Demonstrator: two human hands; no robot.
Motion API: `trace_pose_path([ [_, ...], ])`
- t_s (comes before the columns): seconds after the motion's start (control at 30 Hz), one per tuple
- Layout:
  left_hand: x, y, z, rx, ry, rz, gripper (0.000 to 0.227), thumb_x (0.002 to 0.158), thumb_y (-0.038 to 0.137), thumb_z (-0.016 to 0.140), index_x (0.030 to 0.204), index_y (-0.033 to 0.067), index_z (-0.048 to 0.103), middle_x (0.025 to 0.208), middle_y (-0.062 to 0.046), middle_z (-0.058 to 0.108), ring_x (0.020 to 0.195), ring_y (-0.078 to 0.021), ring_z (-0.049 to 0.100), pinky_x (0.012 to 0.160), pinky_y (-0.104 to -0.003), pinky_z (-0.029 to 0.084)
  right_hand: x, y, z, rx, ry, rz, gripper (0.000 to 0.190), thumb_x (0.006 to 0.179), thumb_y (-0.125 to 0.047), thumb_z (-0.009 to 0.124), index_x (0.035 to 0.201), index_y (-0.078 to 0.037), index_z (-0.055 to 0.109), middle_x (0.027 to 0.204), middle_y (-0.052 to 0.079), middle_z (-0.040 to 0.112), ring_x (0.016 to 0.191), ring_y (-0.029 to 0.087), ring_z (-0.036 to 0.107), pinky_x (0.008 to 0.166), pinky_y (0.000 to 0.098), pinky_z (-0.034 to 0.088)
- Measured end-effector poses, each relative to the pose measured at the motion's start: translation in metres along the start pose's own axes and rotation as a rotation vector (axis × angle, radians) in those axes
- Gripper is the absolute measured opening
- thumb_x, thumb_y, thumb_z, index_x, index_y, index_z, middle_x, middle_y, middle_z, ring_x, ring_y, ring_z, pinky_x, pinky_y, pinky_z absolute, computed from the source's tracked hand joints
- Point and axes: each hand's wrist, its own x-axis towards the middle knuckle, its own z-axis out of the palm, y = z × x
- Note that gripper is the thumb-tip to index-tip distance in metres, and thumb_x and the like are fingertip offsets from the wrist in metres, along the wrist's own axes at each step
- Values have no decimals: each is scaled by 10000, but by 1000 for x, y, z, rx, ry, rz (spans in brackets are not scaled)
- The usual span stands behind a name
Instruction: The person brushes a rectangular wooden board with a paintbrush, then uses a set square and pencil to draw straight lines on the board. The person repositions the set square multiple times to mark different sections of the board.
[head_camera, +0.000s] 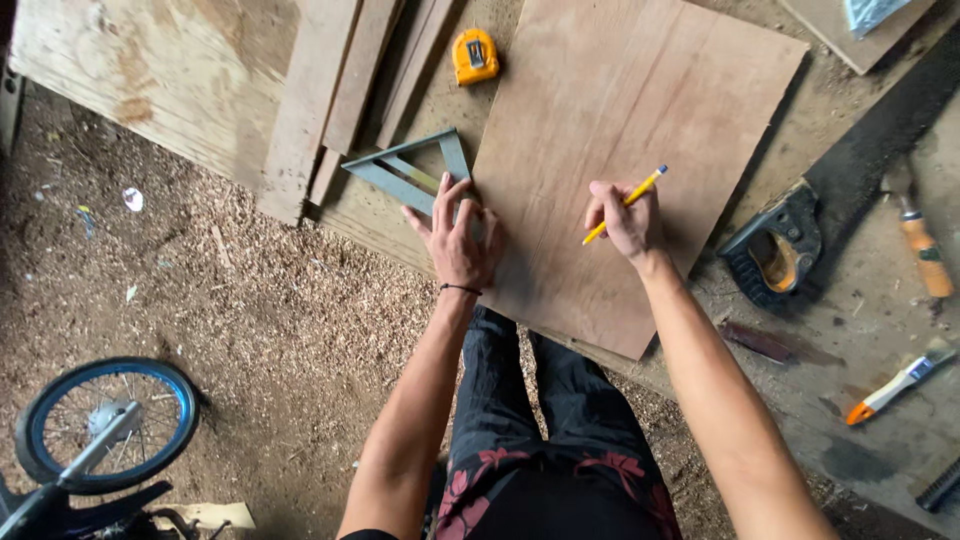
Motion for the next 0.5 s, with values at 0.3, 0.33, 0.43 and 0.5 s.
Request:
trace_pose_path([
  [0.3,14,-22,-42,115,-240,-124,512,777,413,843,1112,109,604,1314,-100,540,1361,-320,429,1087,-627,297,27,22,9,152,23,44,297,1121,-316,517,951,-73,499,571,-49,380,428,74,384,396,279,286],
  [0.33,16,-17,-44,146,-301,-156,671,706,509,887,1125,81,584,1325,-164,490,1304,-364,393,1006,-617,328,27,26,12,105,50,54,274,1104,-301,523,949,-74,508,580,-46,410,443,74,417,408,278,321],
  [0.43,22,-5,-50,123,-287,-125,668,689,505,882,1186,164,596,1374,-119,471,1338,-347,372,1014,-576,361,24,34,19,-37,115,81,228,1062,-270,551,947,-73,543,609,-31,498,491,80,511,451,276,418],
  [0.5,29,-4,-57,125,-331,-113,678,676,443,865,1234,170,594,1384,-84,489,1346,-327,397,1032,-550,377,18,32,19,-133,132,85,226,1048,-268,587,949,-65,577,631,-12,554,530,89,567,490,273,468],
])
